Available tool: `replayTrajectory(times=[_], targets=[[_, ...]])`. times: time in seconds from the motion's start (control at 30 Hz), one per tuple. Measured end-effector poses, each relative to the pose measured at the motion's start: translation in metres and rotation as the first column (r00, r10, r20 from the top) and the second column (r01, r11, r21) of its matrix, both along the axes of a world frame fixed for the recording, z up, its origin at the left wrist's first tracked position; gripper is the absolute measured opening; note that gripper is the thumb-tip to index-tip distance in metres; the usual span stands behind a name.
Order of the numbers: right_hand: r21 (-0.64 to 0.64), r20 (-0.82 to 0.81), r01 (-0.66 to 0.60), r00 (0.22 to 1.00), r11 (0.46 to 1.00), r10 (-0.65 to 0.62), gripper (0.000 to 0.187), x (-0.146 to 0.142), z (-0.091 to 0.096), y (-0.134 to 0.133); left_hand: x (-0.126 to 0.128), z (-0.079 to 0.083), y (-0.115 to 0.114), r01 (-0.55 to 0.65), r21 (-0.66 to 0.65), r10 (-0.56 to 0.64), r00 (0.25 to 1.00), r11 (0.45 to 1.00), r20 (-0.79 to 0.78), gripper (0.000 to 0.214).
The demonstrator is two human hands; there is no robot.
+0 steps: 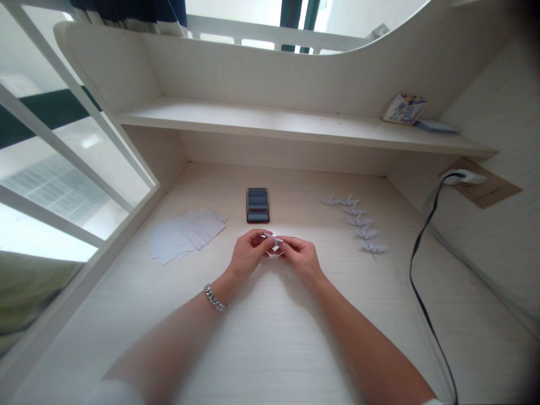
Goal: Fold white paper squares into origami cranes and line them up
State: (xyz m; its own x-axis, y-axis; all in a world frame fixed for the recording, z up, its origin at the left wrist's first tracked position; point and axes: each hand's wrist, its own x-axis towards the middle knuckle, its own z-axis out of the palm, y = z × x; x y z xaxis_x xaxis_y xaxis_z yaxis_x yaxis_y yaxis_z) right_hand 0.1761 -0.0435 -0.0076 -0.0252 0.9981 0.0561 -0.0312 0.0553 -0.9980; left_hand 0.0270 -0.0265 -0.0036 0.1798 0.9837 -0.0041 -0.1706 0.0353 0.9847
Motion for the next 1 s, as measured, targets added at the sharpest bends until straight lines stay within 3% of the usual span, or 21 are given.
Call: replayTrajectory(times=[0.17,0.37,0.5,0.6,0.77,1.0], targets=[[0.041,0.042,0.005,0.999,0.999,-0.007,0.029,0.001,-0.002,0.0,-0.001,0.002,0.0,0.018,-0.042,-0.017,1.0,0.999,0.027,0.036],[0.306,0.242,0.01,0.966,0.952,-0.089,0.019,0.005,-0.003,0.001,-0.003,0.001,0.002,0.006,-0.153,0.008,0.996,0.988,0.089,0.029],[0.386,0.288,-0.011,0.951,0.922,-0.109,0.021,0.005,-0.001,0.0,-0.002,-0.002,0.003,-0.022,-0.136,0.035,0.995,0.99,0.09,0.025],[0.322,0.186,-0.008,0.981,0.947,-0.055,0.022,0.005,0.001,-0.001,-0.001,-0.004,0.004,-0.053,-0.101,0.061,0.995,0.994,0.08,0.024],[0.053,-0.053,0.111,0.993,0.992,-0.108,0.032,0.006,-0.008,0.005,-0.001,-0.005,0.002,-0.034,-0.032,0.036,0.998,0.999,0.047,0.036],[-0.12,-0.21,0.012,0.977,0.993,-0.037,0.03,0.009,-0.013,0.008,-0.003,-0.006,0.001,0.068,0.069,-0.065,0.997,0.995,-0.048,0.044]])
